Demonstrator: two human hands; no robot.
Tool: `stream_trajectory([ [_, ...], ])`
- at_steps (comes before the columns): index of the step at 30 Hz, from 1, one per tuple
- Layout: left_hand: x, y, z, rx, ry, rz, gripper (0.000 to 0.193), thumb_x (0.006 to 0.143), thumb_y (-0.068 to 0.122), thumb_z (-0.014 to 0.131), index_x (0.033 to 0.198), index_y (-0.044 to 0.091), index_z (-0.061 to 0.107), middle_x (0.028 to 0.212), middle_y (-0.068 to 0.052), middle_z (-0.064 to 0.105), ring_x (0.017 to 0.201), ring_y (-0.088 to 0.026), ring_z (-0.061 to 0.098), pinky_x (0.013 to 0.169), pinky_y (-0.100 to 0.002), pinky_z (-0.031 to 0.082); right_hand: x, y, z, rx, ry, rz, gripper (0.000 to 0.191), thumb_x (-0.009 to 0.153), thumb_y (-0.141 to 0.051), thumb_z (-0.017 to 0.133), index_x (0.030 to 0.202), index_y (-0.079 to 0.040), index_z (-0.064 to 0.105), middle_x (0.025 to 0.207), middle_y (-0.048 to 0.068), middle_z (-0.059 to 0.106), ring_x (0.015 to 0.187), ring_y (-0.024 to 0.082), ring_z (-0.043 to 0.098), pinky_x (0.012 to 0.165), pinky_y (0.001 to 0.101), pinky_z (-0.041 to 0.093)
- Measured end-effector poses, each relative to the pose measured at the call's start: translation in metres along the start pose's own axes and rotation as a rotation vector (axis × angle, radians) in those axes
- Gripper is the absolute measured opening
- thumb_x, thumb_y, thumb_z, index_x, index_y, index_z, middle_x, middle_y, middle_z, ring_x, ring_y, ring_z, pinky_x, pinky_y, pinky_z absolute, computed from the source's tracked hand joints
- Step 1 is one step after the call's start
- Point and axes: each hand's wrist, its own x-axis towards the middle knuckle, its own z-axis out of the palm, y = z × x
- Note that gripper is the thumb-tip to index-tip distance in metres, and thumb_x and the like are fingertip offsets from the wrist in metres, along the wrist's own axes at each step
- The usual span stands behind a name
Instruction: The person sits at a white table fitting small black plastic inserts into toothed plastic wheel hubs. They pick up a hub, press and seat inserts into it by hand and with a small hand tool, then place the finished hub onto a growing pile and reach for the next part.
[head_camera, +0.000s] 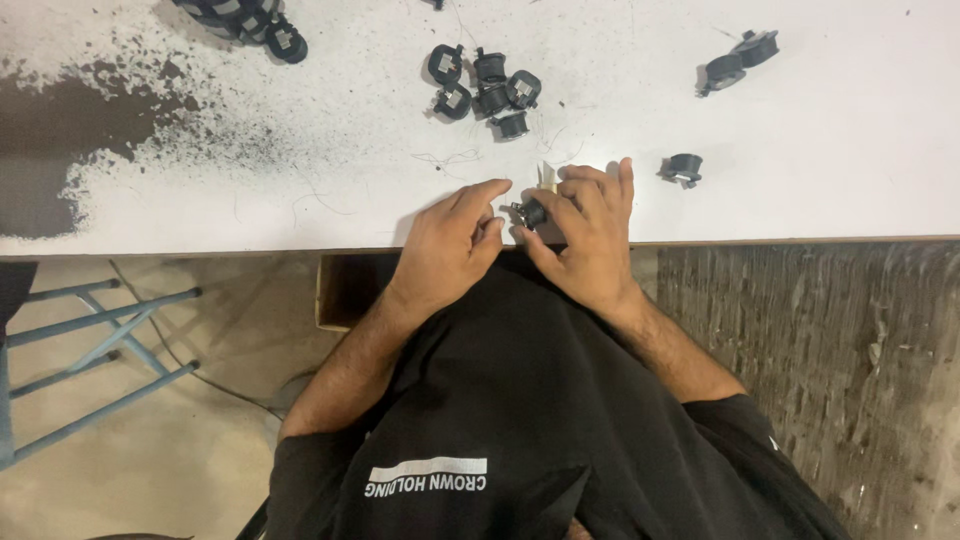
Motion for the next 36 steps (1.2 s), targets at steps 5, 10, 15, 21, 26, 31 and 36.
stream_trajectory([
  [5,-0.010,-0.002,0.000,0.277,0.199,0.222,0.048,0.086,0.004,0.073,0.132,0.002,0.061,0.118,-0.013,0.062,0.105,-0.030,0.062,0.087,-0.041,0.054,0.001,-0.003,-0.002,0.019,0.003,0.007,0.050,0.086,-0.029,0.086,0.128,-0.008,0.069,0.118,0.014,0.054,0.129,0.037,0.048,0.120,0.0698,0.015],
  [10,-0.021,-0.004,0.007,0.299,0.273,0.322,0.025,0.086,0.003,0.073,0.107,0.010,0.061,0.129,-0.009,0.057,0.135,-0.032,0.055,0.110,-0.048,0.047,-0.004,0.002,-0.010,0.124,0.013,0.025,0.042,0.088,-0.018,0.077,0.128,-0.008,0.070,0.114,0.011,0.054,0.131,0.036,0.050,0.127,0.0663,0.014],
  [15,-0.026,-0.010,0.017,0.378,0.170,0.279,0.029,0.085,0.017,0.080,0.111,0.010,0.067,0.138,-0.011,0.053,0.143,-0.033,0.043,0.117,-0.056,0.037,-0.007,0.003,-0.004,0.159,0.059,0.064,0.027,0.099,-0.012,0.072,0.126,-0.009,0.072,0.112,0.009,0.056,0.130,0.033,0.054,0.130,0.0627,0.016],
  [21,-0.008,-0.014,0.021,0.461,0.126,0.211,0.044,0.084,0.031,0.083,0.121,0.009,0.073,0.150,-0.015,0.044,0.147,-0.035,0.031,0.118,-0.063,0.025,0.001,0.002,0.000,0.096,0.077,0.042,0.024,0.095,-0.014,0.075,0.119,-0.009,0.072,0.108,0.008,0.059,0.124,0.032,0.056,0.126,0.0623,0.020],
  [26,-0.002,-0.012,0.021,0.442,0.179,0.217,0.015,0.087,0.021,0.082,0.098,0.017,0.074,0.144,-0.006,0.054,0.147,-0.030,0.039,0.122,-0.064,0.024,0.002,0.002,-0.002,0.089,0.110,0.040,0.024,0.094,-0.013,0.075,0.118,-0.009,0.071,0.113,0.010,0.059,0.123,0.032,0.055,0.125,0.0625,0.022],
  [31,-0.013,-0.011,0.016,0.319,0.208,0.240,0.014,0.088,0.015,0.081,0.096,0.013,0.071,0.137,-0.006,0.058,0.145,-0.031,0.043,0.122,-0.062,0.027,0.001,0.005,0.000,0.090,0.105,0.023,0.025,0.093,-0.012,0.075,0.117,-0.008,0.071,0.114,0.010,0.060,0.125,0.033,0.055,0.123,0.0638,0.022],
  [36,-0.015,-0.005,0.016,0.269,0.185,0.287,0.014,0.089,0.012,0.080,0.097,0.011,0.069,0.136,-0.007,0.058,0.146,-0.032,0.043,0.122,-0.059,0.029,0.000,0.007,0.000,0.074,0.060,0.010,0.025,0.092,-0.012,0.075,0.117,-0.010,0.071,0.111,0.009,0.059,0.126,0.033,0.055,0.123,0.0650,0.022],
])
